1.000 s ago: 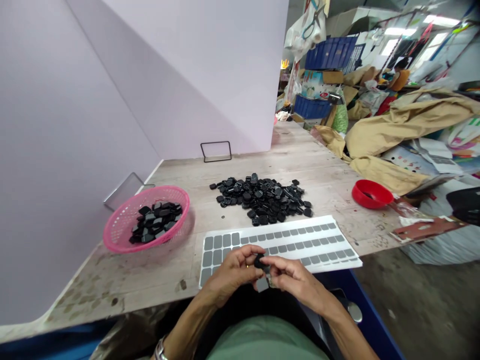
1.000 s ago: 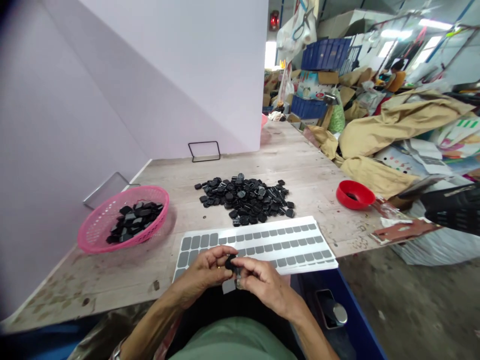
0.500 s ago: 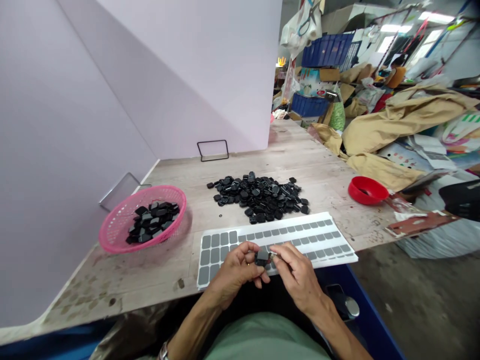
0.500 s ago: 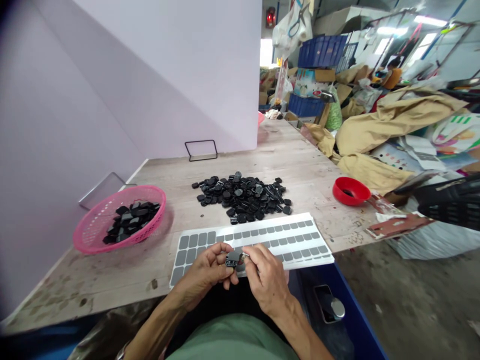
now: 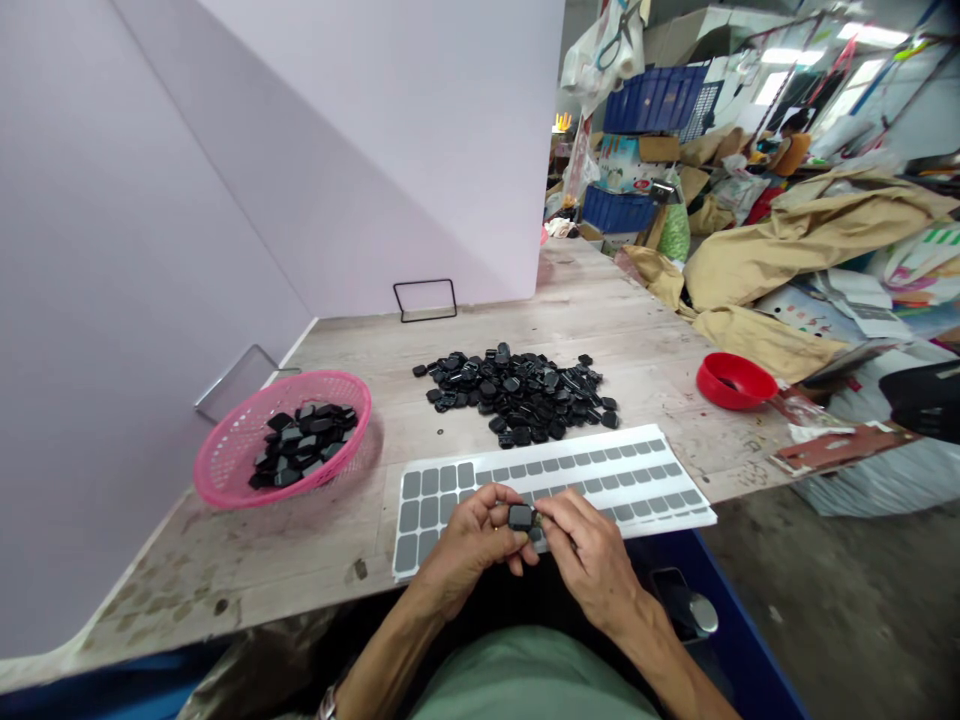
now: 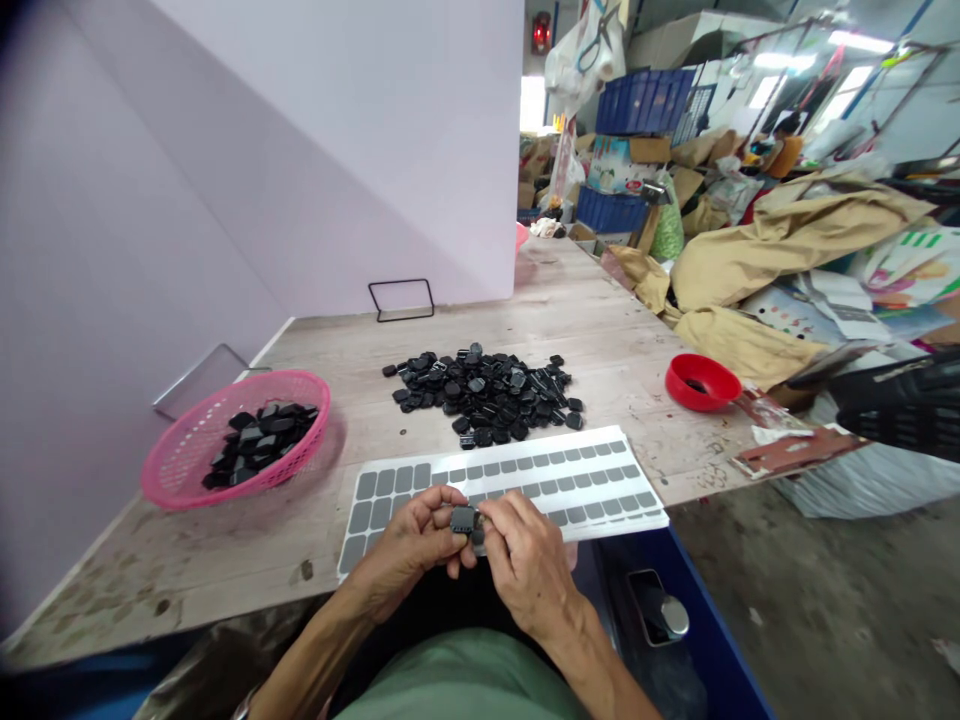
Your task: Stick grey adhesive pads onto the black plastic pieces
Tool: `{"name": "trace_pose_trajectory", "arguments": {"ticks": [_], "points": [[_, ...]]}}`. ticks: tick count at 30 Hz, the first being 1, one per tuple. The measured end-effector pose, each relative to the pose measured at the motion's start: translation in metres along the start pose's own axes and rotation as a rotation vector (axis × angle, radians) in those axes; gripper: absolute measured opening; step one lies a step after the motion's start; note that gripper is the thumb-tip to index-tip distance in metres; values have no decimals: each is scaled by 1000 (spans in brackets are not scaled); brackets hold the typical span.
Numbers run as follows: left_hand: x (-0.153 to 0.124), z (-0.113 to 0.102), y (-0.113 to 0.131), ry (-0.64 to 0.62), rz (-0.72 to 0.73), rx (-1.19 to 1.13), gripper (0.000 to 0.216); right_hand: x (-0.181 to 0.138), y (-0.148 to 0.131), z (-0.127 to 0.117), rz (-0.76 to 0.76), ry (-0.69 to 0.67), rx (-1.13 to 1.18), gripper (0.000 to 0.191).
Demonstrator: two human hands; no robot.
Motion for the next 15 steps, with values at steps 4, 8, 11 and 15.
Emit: {"name": "trace_pose_trajectory", "arguments": {"ticks": [4, 8, 11, 15], "points": [[0, 0, 0, 8, 3, 1, 36, 0, 0, 1, 7, -20, -14, 25], [-1, -1, 0, -4, -3, 5, 37, 0, -1, 0, 0, -13, -33, 26], [0, -3, -1, 8, -4, 15, 32, 0, -1, 1, 3, -29, -50, 26], [-3, -7, -7, 85, 7, 52, 29, -5, -2, 10, -17, -73, -68, 26]]}}
Point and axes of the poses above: each hand's wrist, its own x-axis towards the middle knuckle, its own z-axis out of the palm, y = z × x, the point moved 6 cm from there along x, towards the middle knuckle, and after that the axes turned 13 degrees about z, right-handed, at the moved point
